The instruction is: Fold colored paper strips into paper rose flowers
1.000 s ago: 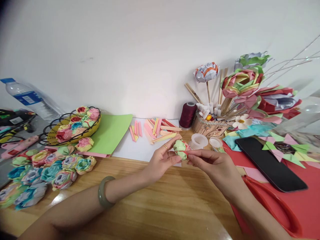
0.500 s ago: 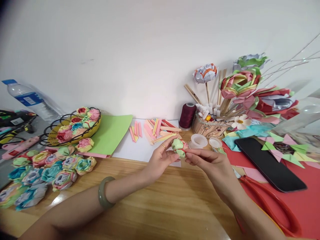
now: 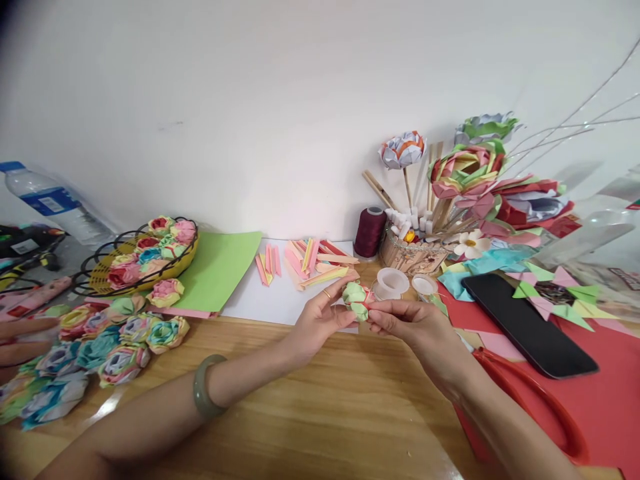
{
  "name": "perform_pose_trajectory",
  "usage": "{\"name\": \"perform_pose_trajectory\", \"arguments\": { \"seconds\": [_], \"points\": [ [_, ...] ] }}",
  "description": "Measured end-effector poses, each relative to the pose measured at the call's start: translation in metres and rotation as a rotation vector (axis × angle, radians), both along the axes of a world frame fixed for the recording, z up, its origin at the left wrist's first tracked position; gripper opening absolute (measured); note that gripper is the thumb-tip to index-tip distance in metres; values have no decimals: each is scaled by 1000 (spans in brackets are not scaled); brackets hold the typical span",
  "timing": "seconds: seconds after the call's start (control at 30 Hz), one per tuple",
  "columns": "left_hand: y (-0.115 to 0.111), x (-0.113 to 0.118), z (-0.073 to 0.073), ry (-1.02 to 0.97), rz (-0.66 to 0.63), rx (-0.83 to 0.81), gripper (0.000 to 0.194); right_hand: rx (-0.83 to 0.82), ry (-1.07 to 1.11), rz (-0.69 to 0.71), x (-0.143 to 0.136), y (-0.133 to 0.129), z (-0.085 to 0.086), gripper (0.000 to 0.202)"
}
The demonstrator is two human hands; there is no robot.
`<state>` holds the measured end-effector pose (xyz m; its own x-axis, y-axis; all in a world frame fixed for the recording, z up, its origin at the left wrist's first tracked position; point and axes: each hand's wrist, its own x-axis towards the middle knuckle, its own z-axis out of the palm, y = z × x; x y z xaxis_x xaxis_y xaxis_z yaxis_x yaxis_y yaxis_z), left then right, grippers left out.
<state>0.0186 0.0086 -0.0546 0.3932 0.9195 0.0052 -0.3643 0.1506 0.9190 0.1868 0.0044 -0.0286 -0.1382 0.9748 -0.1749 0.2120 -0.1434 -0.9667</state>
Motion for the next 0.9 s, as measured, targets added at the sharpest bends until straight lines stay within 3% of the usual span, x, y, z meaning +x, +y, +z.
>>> {"name": "perform_pose_trajectory", "arguments": {
  "seconds": [0.5,0.7,0.9],
  "points": [
    [5,2,-10,44,35,16,60,28,-119,2,3,5,0,32],
    [6,0,-9,107,45,60,62,-3,-309,-80,10,14,-15,37],
    [7,-2,-6,149,43,52,63,-32,-347,-98,19,21,-28,32]
  ]
}}
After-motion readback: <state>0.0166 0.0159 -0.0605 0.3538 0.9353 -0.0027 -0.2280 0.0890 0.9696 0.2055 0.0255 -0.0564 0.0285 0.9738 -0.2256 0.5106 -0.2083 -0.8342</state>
